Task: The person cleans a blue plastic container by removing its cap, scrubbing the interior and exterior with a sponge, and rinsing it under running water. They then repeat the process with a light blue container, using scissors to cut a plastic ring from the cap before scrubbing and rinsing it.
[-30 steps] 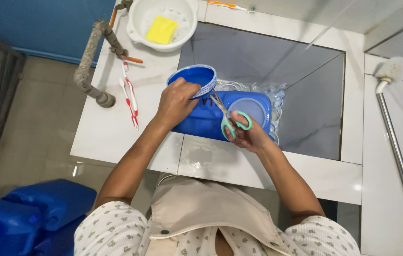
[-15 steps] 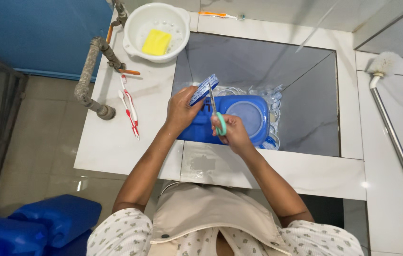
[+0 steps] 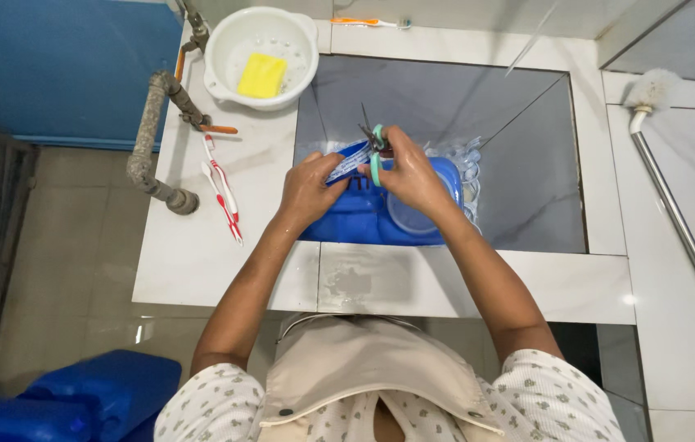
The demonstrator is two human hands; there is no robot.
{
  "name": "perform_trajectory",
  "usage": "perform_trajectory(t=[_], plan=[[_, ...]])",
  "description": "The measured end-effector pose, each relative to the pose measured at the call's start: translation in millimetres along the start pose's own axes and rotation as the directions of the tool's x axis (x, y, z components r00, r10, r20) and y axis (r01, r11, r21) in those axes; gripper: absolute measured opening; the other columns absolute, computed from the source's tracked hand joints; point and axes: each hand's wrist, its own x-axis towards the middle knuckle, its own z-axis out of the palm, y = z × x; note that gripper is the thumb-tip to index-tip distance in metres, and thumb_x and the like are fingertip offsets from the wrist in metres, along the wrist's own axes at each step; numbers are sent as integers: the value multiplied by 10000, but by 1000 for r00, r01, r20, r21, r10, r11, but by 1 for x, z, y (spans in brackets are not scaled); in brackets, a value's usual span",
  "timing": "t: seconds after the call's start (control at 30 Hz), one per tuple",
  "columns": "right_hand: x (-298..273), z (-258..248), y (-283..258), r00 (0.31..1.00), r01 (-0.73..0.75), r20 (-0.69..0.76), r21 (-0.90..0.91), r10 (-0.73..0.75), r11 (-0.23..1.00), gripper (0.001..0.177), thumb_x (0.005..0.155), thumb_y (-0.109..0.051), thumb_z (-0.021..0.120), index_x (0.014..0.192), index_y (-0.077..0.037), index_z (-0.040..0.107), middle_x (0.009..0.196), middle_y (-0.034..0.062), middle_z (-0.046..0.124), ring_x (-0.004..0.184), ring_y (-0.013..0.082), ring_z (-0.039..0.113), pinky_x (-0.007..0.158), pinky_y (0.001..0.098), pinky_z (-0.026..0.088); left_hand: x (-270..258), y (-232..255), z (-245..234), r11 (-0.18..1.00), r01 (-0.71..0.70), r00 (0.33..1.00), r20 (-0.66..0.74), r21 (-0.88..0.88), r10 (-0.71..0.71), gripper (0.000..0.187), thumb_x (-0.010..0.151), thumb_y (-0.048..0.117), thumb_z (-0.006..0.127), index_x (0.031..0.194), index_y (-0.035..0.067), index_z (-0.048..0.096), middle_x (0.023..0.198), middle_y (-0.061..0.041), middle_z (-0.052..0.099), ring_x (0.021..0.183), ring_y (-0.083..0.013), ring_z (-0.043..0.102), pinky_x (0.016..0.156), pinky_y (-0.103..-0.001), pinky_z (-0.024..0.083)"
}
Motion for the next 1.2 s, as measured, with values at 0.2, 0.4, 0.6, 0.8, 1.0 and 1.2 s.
perform_trajectory(t=[0.2,0.4,0.6,0.8,1.0,1.2], plan=[[8,4,-5,983,-176,39,-99,181,979,327,895,-97,754,1146,-1,569,937,177,723,804,293,718,702,391,547,2,0,-20,999,-20,997,67,-37,23,322,804,185,782,1114,125,719,879,-123,672,802,-339,671,694,-438,526],[14,13,-16,994,-80,66,-72,85,994,322,863,-80,747,1128,-4,581,952,188,723,879,334,750,729,412,573,9,0,-29,993,21,996,86,112,-31,260,830,204,768,1075,129,727,863,-127,674,831,-349,672,722,-452,528],[16,23,-15,999,45,-7,-244,-48,969,268,848,-24,746,1048,-7,569,939,191,700,864,410,693,718,458,536,12,2,-31,987,-154,988,-15,41,155,265,849,203,748,1106,139,738,1045,-114,760,955,-333,704,798,-416,560],[25,37,-1,994,26,-96,-179,-44,983,218,814,4,727,993,-7,603,884,188,684,800,381,689,697,441,534,21,-5,-31,994,111,989,99,-2,-111,382,866,308,779,1173,89,717,999,-170,733,905,-363,693,777,-439,542],[56,41,62,968,-129,-220,-12,123,992,175,835,30,701,999,-6,652,842,218,660,797,405,646,680,419,512,11,-41,-16,974,-117,992,18,-196,123,265,862,158,793,1092,57,707,953,-144,698,866,-332,674,751,-400,531],[106,23,167,896,-270,-404,-172,182,947,184,834,-44,753,974,-3,640,822,223,683,725,395,669,668,429,528,4,-74,-2,916,-26,999,-40,-400,11,267,855,112,848,1031,30,665,912,-98,602,822,-204,601,750,-313,490]])
